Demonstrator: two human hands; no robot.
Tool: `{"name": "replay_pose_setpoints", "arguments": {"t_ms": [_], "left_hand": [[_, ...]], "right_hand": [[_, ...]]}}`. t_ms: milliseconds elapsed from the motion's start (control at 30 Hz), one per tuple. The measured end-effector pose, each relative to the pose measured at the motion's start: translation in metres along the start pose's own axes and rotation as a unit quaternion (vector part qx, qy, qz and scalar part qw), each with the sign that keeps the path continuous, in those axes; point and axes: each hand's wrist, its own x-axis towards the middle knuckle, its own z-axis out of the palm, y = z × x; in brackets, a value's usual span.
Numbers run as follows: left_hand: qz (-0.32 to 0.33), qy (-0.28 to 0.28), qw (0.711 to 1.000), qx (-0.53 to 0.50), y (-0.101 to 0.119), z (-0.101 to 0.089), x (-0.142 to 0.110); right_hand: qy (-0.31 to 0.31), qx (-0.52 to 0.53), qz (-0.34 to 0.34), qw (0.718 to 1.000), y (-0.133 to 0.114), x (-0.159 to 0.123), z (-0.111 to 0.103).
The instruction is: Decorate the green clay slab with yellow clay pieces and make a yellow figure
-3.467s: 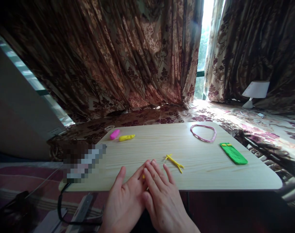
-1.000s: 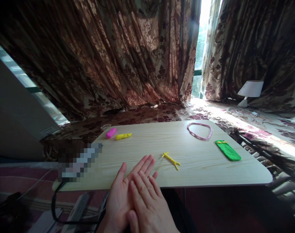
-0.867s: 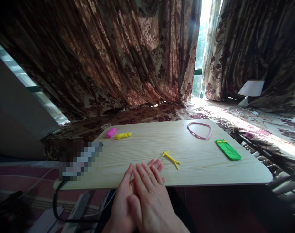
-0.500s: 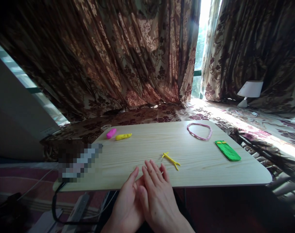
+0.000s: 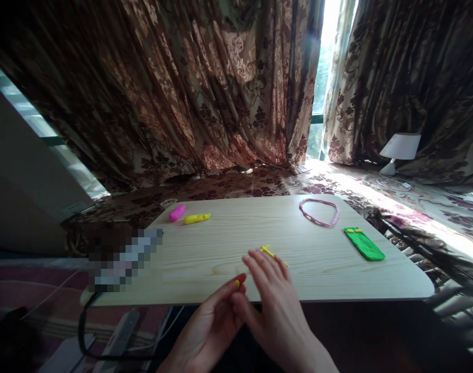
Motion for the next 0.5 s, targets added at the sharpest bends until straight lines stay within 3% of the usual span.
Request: {"name": "replay_pose_setpoints", "arguments": {"t_ms": [67, 200, 500], "left_hand": [[0.028, 0.008, 0.999, 0.019, 0.005, -0.002, -0.001], [0.075, 0.018, 0.995, 0.061, 0.012, -0.003, -0.002], [0.164, 0.034, 0.977, 0.13, 0.023, 0.001, -0.002]], "right_hand": [[0.055, -0.035, 0.075, 0.995, 0.022, 0.008, 0.0], [0.043, -0.066, 0.111, 0.991, 0.054, 0.024, 0.009], [0.018, -0.075, 0.131, 0.988, 0.055, 0.039, 0.024]]}}
